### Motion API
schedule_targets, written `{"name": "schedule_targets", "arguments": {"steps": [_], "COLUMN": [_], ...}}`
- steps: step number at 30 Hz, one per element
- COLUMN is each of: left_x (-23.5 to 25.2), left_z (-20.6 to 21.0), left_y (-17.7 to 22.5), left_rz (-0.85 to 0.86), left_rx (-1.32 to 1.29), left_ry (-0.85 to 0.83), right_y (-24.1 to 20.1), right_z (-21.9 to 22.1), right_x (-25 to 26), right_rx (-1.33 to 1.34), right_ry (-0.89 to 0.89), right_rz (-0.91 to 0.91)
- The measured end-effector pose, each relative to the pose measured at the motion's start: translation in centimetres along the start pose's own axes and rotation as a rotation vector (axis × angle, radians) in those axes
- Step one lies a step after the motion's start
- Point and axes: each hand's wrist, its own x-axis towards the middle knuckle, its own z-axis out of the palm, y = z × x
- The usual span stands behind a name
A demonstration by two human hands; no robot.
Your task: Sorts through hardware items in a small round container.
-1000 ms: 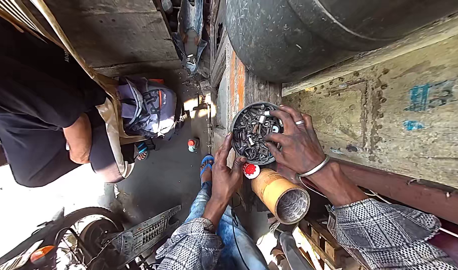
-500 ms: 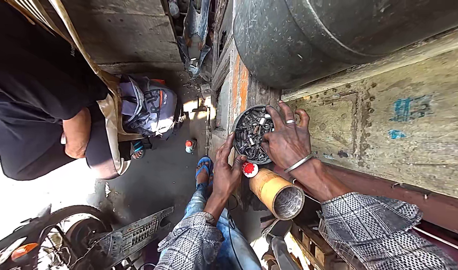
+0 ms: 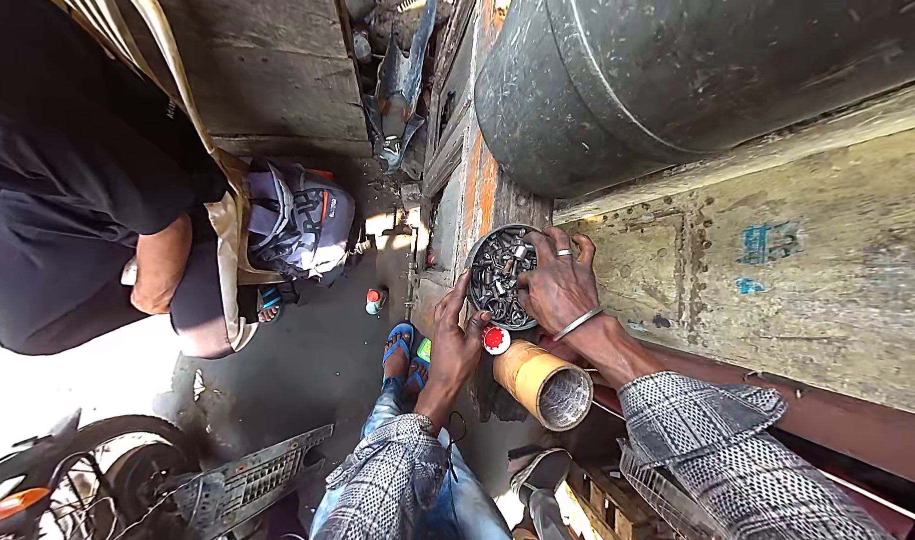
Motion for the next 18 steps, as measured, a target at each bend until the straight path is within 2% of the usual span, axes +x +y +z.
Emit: {"name": "schedule_targets", "arguments": {"steps": [5,9,11,15,18], "left_x": [0.1,0.6,1.2,0.6,-0.9], "left_z": [-0.4,-1.2,-1.4,-3.7,-5.7], "left_y": [0.5,0.7,0.3,2.2,6.1], "left_rz": [-0.002,-0.002,0.0,0.149,0.3], "left_rx": [0.007,0.024,0.019,0.104,0.096], "left_ry": [-0.022,-0.048,-0.007,0.143,0.101], "right_y": [1.3,2.9,3.3,3.3,2.4], "right_z": [-0.4,-0.6,-1.0,-2.5,-5.5], "right_x": [-1.2,-2.6,-3.6,-5.9,-8.4], "right_rx": [0.165,0.343,0.439,0.612,0.754], "right_ry": [0.103,0.232,0.255,0.294,0.276], "right_rz": [-0.093,-0.078,-0.048,-0.003,0.005]}}
